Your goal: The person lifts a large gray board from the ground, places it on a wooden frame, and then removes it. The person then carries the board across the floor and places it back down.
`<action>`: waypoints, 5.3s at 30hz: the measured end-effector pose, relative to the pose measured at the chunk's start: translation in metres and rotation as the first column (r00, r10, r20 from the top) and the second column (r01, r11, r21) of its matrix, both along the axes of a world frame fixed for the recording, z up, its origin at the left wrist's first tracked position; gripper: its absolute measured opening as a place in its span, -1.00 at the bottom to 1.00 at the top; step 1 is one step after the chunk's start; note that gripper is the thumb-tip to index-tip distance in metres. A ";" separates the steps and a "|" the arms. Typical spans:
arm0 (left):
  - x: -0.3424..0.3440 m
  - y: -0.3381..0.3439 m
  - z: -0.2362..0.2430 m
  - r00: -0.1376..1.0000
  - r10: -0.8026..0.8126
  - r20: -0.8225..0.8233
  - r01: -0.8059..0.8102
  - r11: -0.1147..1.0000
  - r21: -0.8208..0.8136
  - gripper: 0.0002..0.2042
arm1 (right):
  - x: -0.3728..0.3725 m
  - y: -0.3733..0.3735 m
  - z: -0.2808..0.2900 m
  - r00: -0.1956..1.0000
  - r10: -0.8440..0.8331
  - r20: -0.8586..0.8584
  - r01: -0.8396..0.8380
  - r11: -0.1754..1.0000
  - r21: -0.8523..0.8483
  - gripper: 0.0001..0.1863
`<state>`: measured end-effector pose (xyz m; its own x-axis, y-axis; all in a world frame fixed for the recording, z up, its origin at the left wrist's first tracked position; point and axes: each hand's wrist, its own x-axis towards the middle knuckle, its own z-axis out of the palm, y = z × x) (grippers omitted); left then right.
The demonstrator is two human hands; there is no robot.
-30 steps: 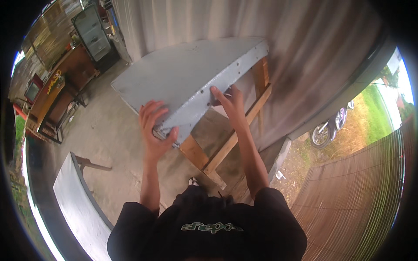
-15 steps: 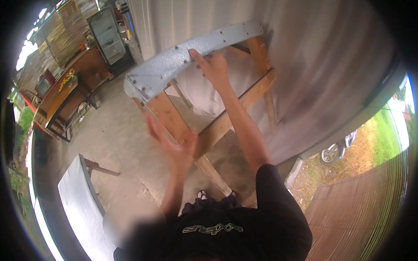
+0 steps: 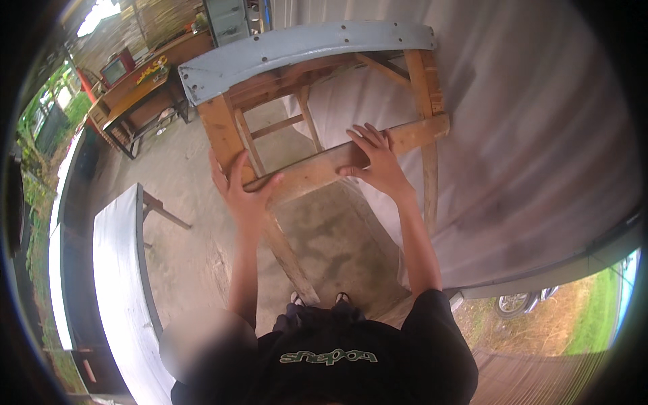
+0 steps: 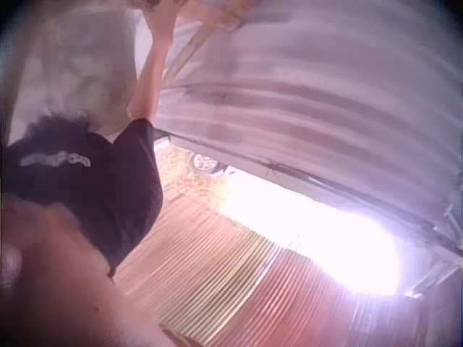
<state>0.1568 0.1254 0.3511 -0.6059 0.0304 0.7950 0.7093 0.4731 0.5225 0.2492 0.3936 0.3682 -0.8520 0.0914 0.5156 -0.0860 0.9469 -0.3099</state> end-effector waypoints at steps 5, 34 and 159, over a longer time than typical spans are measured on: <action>-0.011 0.005 0.009 0.960 0.114 -0.257 -0.126 0.991 -0.032 -0.44 | -0.005 0.020 -0.007 0.991 0.071 -0.110 -0.063 0.995 0.072 -0.15; -0.139 0.091 0.022 0.928 0.368 -0.060 -0.368 0.930 0.005 -0.45 | -0.286 0.063 0.072 0.805 0.172 -0.568 -0.048 0.973 0.227 -0.26; -1.034 0.259 0.197 0.746 0.487 -0.454 -0.580 0.810 -0.084 -0.73 | -1.083 0.165 0.194 0.781 0.180 -0.598 -0.073 0.977 0.199 -0.35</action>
